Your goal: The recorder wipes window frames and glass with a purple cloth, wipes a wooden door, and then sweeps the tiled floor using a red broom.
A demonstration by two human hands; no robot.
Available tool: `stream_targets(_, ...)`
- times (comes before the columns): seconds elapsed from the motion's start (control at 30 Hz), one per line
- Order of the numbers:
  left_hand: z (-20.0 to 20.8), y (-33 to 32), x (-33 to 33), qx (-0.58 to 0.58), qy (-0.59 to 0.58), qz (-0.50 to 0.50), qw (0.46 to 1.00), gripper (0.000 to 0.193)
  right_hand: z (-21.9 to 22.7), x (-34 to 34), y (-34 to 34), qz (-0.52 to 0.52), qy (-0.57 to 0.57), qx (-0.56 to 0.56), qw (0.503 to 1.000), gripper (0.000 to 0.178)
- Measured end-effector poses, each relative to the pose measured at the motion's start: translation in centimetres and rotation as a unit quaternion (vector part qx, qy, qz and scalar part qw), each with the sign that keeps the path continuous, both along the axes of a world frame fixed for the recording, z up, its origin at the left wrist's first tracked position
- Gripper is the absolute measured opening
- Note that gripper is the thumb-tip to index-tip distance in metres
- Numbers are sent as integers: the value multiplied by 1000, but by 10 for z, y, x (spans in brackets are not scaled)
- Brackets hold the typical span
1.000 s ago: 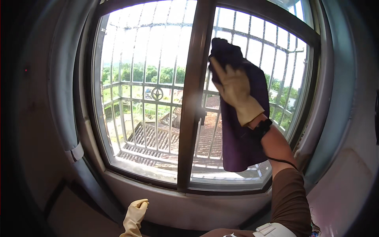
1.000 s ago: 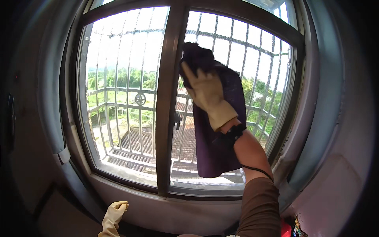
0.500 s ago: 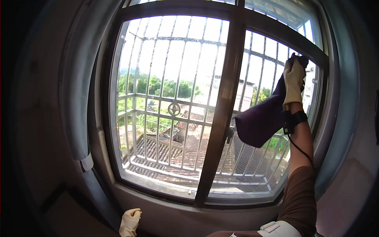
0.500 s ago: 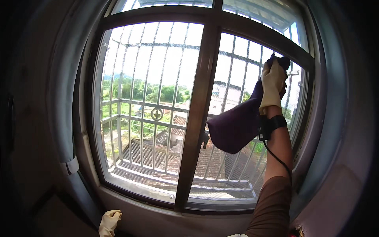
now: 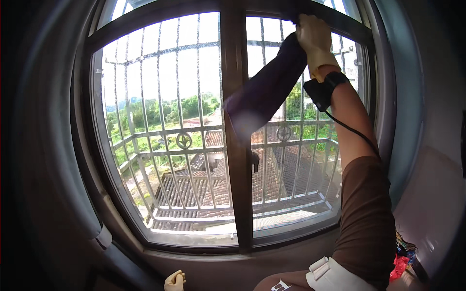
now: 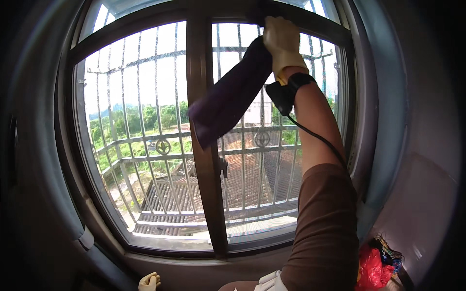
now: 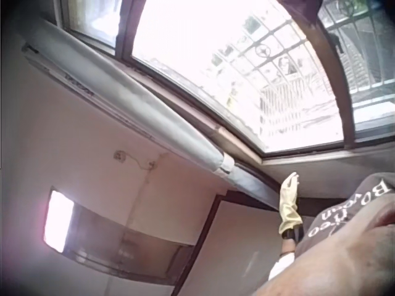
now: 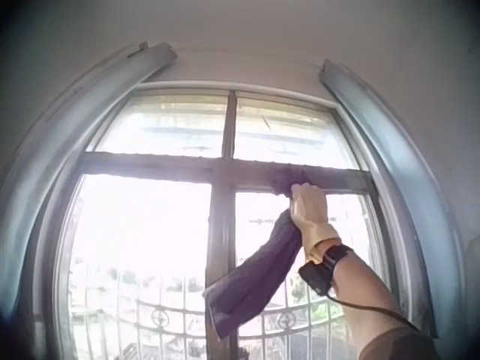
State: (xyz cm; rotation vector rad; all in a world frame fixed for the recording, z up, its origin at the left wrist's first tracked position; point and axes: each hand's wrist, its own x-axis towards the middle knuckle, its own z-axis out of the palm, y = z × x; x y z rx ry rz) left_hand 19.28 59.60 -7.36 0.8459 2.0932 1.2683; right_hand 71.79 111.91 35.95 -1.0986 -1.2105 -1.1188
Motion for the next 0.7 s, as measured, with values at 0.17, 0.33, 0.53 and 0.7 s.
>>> stream_targets(0.17,-8,-26,-30,-20,-22,24,999,35,-101,77,-16,-58,313,-144,937,31)
stream_targets(0.33,5,15,-21,-30,-54,-4,998,34,-157,40,-29,-44,108,-112,987,25)
stream_targets(0.53,-19,92,13,-25,-60,-142,988,35,-152,-29,-81,153,-282,-202,925,23)
stream_targets(0.7,-27,122,57,-87,19,-248,965,35,-137,-1,-67,129,-277,-156,939,19)
